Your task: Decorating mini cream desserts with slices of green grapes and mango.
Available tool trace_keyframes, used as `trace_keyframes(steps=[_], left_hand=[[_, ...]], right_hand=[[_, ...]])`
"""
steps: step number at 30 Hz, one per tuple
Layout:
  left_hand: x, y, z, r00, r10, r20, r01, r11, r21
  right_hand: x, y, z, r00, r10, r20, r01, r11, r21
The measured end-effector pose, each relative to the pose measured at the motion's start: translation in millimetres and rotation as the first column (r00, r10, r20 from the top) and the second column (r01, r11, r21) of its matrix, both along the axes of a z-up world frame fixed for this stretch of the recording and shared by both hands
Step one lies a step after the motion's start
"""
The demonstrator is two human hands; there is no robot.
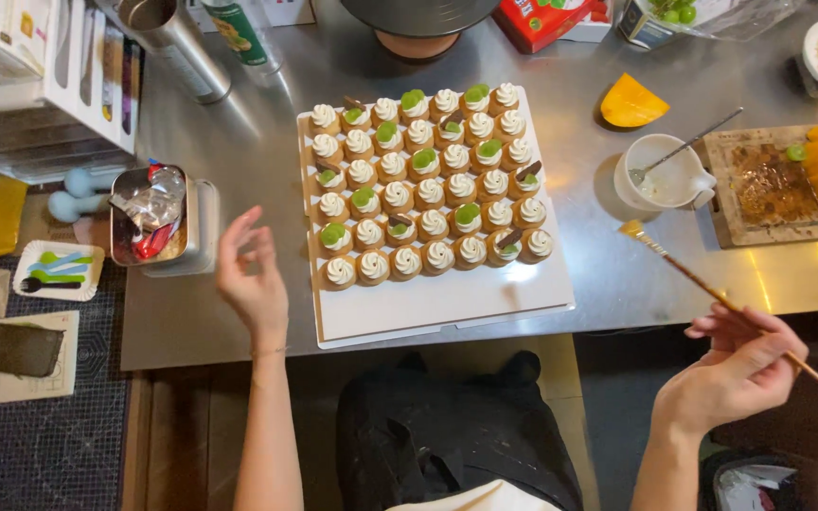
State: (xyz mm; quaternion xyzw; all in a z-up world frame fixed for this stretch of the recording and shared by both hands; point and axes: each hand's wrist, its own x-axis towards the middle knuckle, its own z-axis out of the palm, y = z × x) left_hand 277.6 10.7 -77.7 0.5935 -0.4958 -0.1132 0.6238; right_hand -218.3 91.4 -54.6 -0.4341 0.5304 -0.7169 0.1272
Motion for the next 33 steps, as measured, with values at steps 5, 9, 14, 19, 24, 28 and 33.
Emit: trace_keyframes(steps=[5, 9, 14, 19, 24, 28, 33], left_hand=[[-30, 27, 64, 0.764, -0.26, -0.591, 0.08, 0.946, -0.313], [-86, 21, 125, -0.533, -0.666, -0.523, 0.068, 0.581, -0.811], [-215, -29, 108, -0.1, -0.865, -0.492, 0.658, 0.313, -0.685], [-411, -152, 136, 0.507, -0.752, -0.42, 0.813, 0.58, -0.057], [-512, -338, 49, 0.892, -0.449, 0.044, 0.441, 0.889, 0.123], [-532, -464, -62, 0.914, -0.372, 0.159, 0.363, 0.928, 0.082], [-556, -528, -102, 0.872, -0.319, 0.372, 0.234, 0.938, 0.256]], right_hand=[[-81, -25, -14, 0.984, -0.049, 0.171, 0.057, 0.997, -0.043], [-122, -93, -21, 0.98, -0.038, 0.194, 0.023, 0.997, 0.079], [-133, -175, -70, 0.996, 0.083, -0.012, -0.073, 0.924, 0.376], [-209, -179, -52, 0.949, 0.256, -0.182, -0.084, 0.766, 0.637], [-389, -154, -59, 0.958, 0.054, -0.28, 0.158, 0.717, 0.679], [-512, -176, -96, 0.872, -0.02, -0.489, 0.382, 0.652, 0.655], [-566, -240, -128, 0.7, 0.146, -0.699, 0.31, 0.82, 0.481]])
